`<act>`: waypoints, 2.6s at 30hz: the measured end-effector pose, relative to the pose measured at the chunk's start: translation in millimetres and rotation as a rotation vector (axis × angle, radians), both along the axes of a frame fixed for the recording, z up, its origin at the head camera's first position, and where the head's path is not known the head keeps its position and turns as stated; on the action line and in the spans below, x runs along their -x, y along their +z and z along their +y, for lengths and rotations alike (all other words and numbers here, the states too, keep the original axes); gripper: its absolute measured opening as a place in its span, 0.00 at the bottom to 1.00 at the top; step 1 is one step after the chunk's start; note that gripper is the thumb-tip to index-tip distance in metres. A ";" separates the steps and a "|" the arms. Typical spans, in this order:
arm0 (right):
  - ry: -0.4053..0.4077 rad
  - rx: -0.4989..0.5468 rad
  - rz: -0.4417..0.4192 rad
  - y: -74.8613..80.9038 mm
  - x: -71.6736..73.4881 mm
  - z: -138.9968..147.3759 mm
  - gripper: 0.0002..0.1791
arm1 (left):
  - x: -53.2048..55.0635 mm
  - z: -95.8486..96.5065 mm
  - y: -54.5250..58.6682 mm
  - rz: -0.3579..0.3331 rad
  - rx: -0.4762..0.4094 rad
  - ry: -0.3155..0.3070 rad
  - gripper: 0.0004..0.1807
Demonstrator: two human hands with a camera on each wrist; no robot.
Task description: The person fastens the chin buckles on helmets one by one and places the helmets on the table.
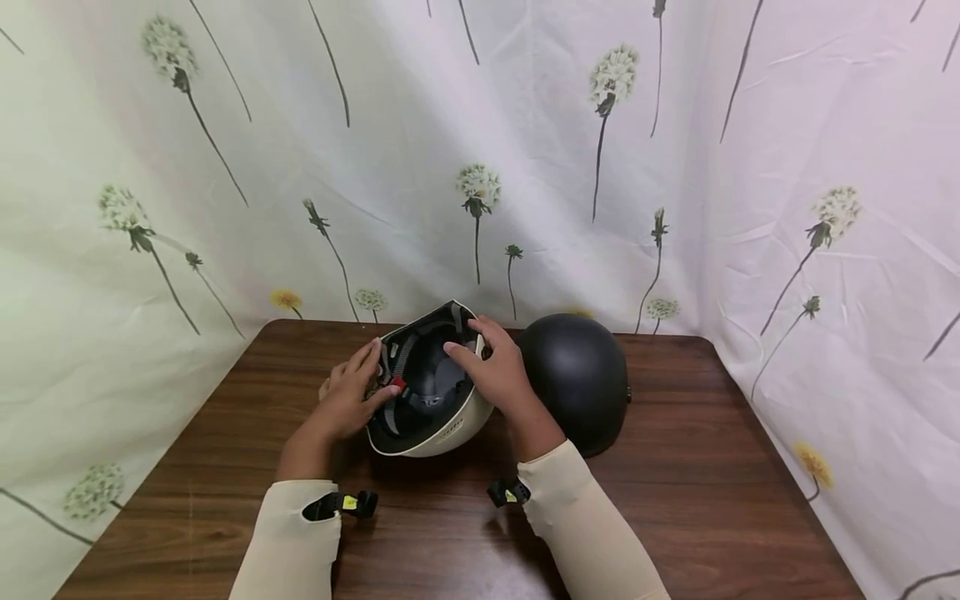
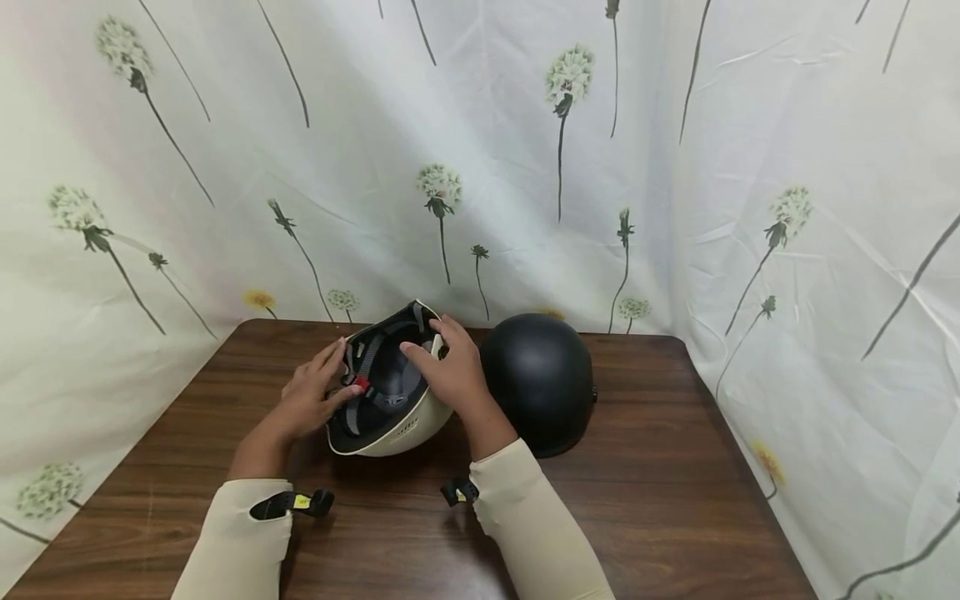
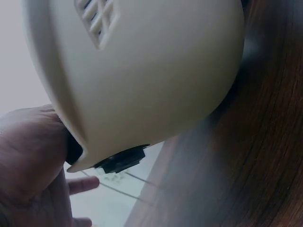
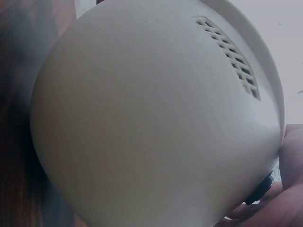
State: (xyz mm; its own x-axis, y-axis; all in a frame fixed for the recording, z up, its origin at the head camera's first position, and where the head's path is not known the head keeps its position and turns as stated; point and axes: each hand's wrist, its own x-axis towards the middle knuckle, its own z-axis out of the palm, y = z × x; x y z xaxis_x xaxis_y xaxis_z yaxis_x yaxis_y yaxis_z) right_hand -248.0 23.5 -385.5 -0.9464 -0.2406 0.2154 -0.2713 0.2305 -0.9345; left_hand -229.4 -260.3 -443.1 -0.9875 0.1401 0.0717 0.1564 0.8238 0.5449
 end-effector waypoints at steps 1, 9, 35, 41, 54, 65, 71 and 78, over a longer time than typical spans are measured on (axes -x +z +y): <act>-0.004 -0.007 0.004 0.4 -0.2 -0.8 0.38 | 0.1 0.4 -0.4 -0.008 0.003 0.000 0.49; -0.009 -0.129 0.077 1.4 -5.7 -10.6 0.42 | 3.2 2.1 -12.7 -0.039 0.013 -0.015 0.52; 0.010 -0.476 0.213 18.2 -17.1 -24.2 0.53 | 14.5 25.1 -53.6 -0.061 0.016 0.000 0.49; 0.017 -0.501 0.198 20.4 -14.5 -13.5 0.57 | 13.4 37.1 -53.5 -0.065 0.009 -0.014 0.47; 0.009 -0.568 0.171 24.6 -13.3 -4.3 0.53 | 9.5 42.7 -55.4 -0.026 -0.045 -0.047 0.49; -0.015 -0.620 0.213 26.7 -13.2 -8.4 0.56 | 21.3 17.6 -30.2 -0.054 -0.272 -0.159 0.35; -0.024 -0.654 0.203 28.2 -10.9 -10.6 0.57 | 25.9 16.2 -23.3 -0.106 -0.290 -0.216 0.33; -0.039 -0.674 0.188 31.7 -7.2 -17.7 0.54 | 35.1 12.4 -33.1 -0.187 -0.339 -0.265 0.39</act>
State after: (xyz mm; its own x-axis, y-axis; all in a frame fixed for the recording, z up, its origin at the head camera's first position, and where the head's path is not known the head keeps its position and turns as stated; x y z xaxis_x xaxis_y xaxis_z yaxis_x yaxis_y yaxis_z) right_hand -240.8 5.8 -353.8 -0.9185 -0.3456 0.1922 -0.3939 0.7564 -0.5222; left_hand -264.4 -247.9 -476.2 -0.9211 0.3888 -0.0190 0.2110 0.5397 0.8150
